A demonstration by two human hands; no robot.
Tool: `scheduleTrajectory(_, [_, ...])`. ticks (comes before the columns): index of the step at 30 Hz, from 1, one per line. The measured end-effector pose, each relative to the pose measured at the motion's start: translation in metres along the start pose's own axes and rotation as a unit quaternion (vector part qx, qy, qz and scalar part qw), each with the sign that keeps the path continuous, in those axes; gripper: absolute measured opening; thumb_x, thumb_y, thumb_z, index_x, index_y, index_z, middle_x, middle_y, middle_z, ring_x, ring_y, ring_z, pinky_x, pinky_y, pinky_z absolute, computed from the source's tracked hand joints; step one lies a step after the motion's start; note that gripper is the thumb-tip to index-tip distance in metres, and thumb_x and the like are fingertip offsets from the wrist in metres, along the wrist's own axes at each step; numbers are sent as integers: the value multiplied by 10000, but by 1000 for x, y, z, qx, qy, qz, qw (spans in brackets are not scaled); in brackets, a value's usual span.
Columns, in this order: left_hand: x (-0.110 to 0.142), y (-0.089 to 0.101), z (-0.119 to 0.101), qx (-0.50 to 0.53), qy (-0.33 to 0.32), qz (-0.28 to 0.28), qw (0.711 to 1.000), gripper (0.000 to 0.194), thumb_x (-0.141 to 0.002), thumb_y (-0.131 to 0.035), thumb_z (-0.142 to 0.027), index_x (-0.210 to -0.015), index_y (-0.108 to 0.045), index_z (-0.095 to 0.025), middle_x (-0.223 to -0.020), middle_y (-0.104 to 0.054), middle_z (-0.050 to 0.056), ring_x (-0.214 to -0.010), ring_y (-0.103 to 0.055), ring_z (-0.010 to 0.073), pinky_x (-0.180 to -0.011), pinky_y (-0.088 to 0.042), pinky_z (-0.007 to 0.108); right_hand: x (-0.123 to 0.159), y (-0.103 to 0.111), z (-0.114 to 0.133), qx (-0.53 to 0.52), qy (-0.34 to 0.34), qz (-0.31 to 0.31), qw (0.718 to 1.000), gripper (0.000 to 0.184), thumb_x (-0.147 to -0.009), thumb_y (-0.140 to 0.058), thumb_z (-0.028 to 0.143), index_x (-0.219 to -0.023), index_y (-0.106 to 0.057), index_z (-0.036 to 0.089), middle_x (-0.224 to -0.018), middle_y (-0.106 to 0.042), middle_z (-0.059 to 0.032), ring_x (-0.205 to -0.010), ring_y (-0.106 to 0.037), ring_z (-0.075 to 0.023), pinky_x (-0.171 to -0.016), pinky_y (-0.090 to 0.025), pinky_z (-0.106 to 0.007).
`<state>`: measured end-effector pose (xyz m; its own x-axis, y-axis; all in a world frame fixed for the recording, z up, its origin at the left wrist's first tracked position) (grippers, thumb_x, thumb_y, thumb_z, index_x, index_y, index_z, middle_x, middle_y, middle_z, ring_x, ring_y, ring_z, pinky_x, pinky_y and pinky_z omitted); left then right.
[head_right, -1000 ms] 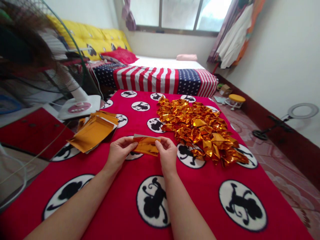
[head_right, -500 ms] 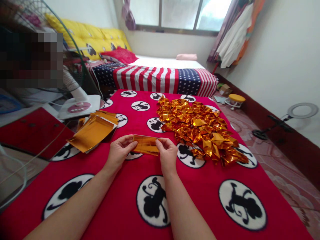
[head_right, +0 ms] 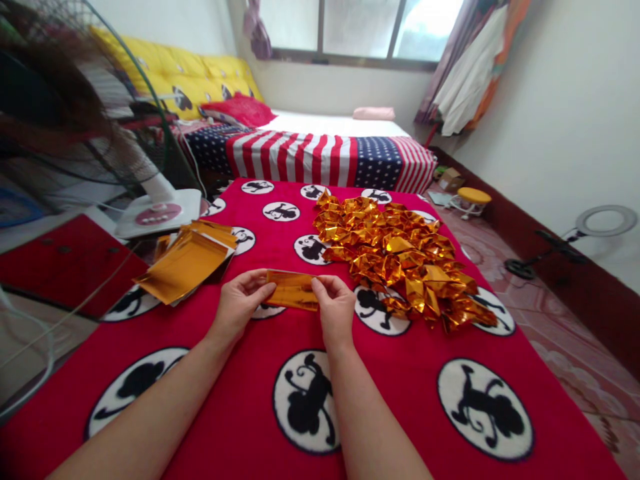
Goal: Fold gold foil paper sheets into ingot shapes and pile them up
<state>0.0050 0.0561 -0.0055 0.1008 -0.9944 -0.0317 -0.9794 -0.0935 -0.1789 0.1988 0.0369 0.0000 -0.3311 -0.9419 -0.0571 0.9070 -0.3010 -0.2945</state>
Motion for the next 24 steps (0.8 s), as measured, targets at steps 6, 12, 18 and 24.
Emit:
scheduleTrajectory(6, [0,1,0,2,3,-9,1000,460,-601,-852,-340,-980,-703,-127,-864,-753,54,-785,-718,175,-782,-600,315,0,0,-1,4,0,3,1000,219,-717,-776,372,-768,-692,176,-731,-668,5,-671,-592,-129,-675,-484,-257])
scheduleTrajectory(12, [0,1,1,9,5,-10,1000,452,-609,-849,-334,-985,-702,-131,-848,-750,43,-781,-716,166,-762,-599,293,1,-1,1,5,1,2,1000,226,-715,-776,375,-769,-689,174,-730,-668,6,-667,-596,-127,-669,-488,-253])
scheduleTrajectory(18, [0,1,1,9,5,-7,1000,467,-614,-844,-347,-1000,-699,-128,-843,-750,47,-778,-716,174,-757,-601,305,0,0,-1,7,0,2,1000,234,-712,-776,382,-774,-689,173,-736,-671,1,-665,-602,-130,-669,-499,-259])
scheduleTrajectory(24, [0,1,0,5,7,-11,1000,470,-613,-841,-348,-1000,-695,-123,-825,-748,47,-759,-714,172,-745,-600,302,1,0,-1,14,-3,-1,1000,242,-704,-777,389,-770,-687,174,-723,-672,3,-654,-604,-133,-666,-504,-265])
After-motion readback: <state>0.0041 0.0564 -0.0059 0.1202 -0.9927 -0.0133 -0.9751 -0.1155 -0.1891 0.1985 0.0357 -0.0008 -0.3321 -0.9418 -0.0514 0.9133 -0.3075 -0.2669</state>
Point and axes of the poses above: each hand's wrist, its own x-axis away from the middle knuckle, its own y-axis out of the back of the hand, z = x × y, the point moved 5 cm from there along -x, towards the middle knuckle
